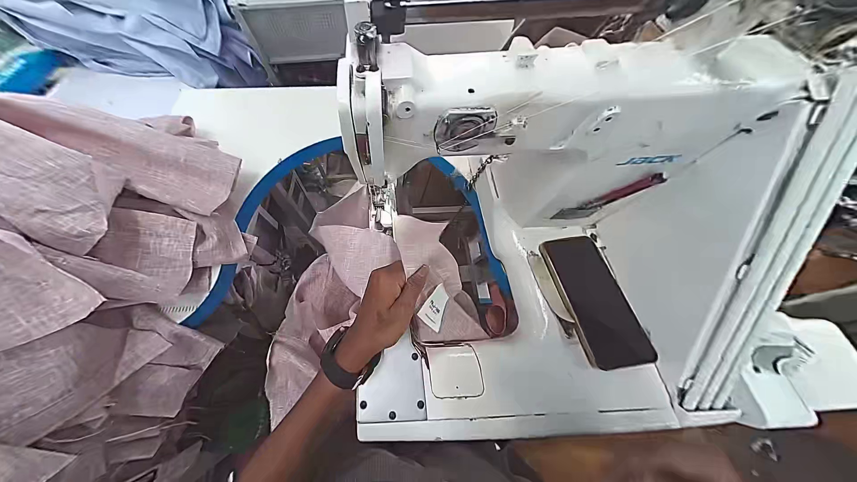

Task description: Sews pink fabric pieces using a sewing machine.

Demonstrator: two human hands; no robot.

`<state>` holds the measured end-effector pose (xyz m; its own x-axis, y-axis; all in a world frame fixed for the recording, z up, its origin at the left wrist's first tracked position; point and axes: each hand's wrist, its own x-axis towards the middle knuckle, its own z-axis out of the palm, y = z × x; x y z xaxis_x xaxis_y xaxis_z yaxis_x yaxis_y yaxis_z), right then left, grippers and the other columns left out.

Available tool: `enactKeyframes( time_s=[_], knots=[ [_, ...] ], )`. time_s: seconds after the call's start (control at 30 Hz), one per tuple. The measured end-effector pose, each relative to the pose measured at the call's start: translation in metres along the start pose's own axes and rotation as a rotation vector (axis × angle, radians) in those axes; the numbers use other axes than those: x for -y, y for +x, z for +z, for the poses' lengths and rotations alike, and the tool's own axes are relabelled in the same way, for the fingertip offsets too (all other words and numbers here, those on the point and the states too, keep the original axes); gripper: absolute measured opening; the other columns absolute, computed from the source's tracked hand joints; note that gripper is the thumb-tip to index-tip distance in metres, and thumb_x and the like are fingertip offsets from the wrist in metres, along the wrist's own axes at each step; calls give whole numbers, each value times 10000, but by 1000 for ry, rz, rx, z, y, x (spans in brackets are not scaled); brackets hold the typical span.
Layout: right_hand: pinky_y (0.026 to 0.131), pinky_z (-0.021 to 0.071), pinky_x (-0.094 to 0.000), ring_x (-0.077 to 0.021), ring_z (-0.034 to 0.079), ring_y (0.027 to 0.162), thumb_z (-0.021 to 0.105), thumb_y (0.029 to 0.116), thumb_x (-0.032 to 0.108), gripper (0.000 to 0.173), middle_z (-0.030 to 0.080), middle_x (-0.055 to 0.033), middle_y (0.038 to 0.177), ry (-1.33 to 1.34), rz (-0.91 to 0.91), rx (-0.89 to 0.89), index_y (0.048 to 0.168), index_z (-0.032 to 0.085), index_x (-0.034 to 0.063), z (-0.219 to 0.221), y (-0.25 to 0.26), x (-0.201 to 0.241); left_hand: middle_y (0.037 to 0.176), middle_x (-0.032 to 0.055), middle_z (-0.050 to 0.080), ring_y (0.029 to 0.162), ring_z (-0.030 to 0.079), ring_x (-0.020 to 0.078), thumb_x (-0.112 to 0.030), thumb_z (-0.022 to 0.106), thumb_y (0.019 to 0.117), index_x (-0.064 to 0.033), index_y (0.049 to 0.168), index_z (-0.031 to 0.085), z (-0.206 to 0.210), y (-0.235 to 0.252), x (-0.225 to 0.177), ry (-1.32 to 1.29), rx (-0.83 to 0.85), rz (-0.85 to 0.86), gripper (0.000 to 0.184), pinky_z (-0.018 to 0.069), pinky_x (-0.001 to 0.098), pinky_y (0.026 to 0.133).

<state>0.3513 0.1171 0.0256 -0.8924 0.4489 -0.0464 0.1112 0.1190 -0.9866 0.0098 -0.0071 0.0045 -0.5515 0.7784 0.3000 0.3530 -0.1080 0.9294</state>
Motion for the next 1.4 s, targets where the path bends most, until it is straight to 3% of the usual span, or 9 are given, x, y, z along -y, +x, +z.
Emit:
enactKeyframes(
  time_s=[0.13,0.3,0.47,0.73,0.87,1.0,1.1,1.2,1.4],
  knots=[
    [872,577,-212,-16,693,966,675,958,248,298,751,-20,1054,-267,-282,-131,1122,734,6,66,153,29,701,6,572,679,564,10,-248,434,1083,-21,793,625,0,7,-34,172,-44,216,415,472,187,666],
    [705,543,-150,79,617,734,523,1030,97,214,669,97,786,-322,-299,-237,927,693,15,73,205,79,1078,142,743,995,709,210,-338,696,936,-5,1167,748,-83,-17,-14,376,-239,-77,408,567,403,903],
    [880,428,-652,-509,634,955,407,1087,156,417,636,-379,945,-1043,-102,-815,1012,632,-187,26,227,98,1372,298,598,1267,581,469,-9,640,903,35,1467,514,-157,-61,35,497,-420,-429,580,419,658,1058],
    [676,572,-584,-415,730,797,594,935,16,238,732,-221,892,-1203,-410,44,1109,756,12,168,257,69,1080,174,737,828,753,306,12,651,883,15,1178,709,-59,-57,-3,619,-247,6,301,614,463,647],
    [686,566,-601,-438,734,794,576,929,-6,188,735,-242,874,-1212,-482,-175,993,748,-48,117,279,68,835,258,703,809,698,456,5,709,860,65,995,714,-112,-120,-4,486,66,-463,148,513,656,777],
    [618,573,-569,-411,729,715,598,940,50,199,722,-223,829,-1131,-436,-88,1056,731,-41,146,266,41,651,137,654,592,652,276,-112,678,934,14,796,716,-71,-100,-64,230,315,-54,190,511,465,576],
    [804,546,-627,-446,701,871,698,959,261,517,714,-257,952,-1047,-83,-72,1340,584,-70,110,256,76,877,168,706,791,711,304,-181,644,964,32,1020,710,-49,-22,-10,480,-75,-41,231,581,486,735],
    [867,475,-667,-496,660,954,714,968,273,378,690,-306,944,-1136,179,-211,1071,693,-91,31,245,95,1013,233,694,898,702,387,-210,587,1007,78,1270,590,-29,12,19,487,-162,-206,390,559,536,824],
    [752,560,-594,-433,716,886,633,972,123,208,711,-251,925,-1120,-247,-113,953,768,-33,97,240,68,970,220,712,870,695,404,-364,479,1067,-72,1584,378,-38,29,23,548,39,-350,603,531,569,806]
  ],
)
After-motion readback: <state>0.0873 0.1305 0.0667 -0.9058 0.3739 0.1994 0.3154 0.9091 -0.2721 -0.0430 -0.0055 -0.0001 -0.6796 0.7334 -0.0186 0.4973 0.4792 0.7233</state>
